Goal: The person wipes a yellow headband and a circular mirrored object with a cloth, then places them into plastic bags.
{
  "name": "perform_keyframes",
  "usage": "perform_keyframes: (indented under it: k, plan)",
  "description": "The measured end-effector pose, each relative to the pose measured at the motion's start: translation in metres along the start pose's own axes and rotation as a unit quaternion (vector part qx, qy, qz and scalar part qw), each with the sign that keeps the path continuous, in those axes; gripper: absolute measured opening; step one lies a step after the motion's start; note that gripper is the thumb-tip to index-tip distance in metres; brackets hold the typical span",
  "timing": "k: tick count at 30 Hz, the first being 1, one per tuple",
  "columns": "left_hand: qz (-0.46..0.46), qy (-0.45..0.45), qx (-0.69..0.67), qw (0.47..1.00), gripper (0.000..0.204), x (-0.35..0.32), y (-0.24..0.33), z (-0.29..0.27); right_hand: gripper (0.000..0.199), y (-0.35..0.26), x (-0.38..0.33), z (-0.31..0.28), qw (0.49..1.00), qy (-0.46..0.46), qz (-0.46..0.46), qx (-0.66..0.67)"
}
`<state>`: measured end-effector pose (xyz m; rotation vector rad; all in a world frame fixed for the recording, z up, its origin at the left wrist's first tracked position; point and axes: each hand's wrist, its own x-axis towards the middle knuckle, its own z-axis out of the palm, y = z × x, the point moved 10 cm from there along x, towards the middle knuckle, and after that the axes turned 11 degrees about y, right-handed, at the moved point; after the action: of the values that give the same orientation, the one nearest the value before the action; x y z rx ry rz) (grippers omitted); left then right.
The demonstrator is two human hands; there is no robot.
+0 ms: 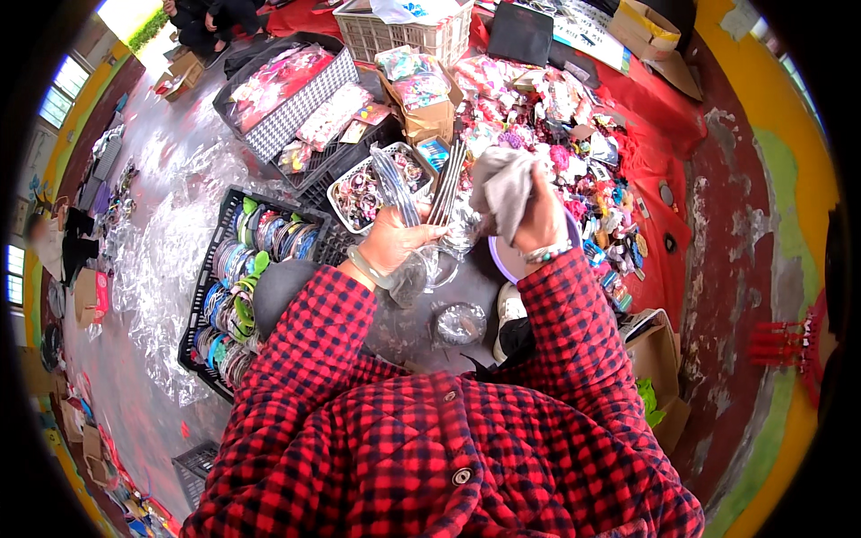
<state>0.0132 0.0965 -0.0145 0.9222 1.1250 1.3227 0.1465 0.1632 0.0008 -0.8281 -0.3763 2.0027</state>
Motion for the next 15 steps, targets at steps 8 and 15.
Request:
perform_keyframes:
  k: [8, 15]
  plan:
    - [0.109, -0.057, 0.114, 0.986, 0.026, -0.004, -0.013, 0.018, 0.024, 0.064, -0.009, 0.004, 0.998, -0.038, 0.047, -0.036]
    - [0.139, -0.001, 0.052, 0.989, 0.034, 0.0, -0.012, 0.009, 0.02, 0.068, -0.013, 0.021, 0.994, -0.09, 0.045, -0.037]
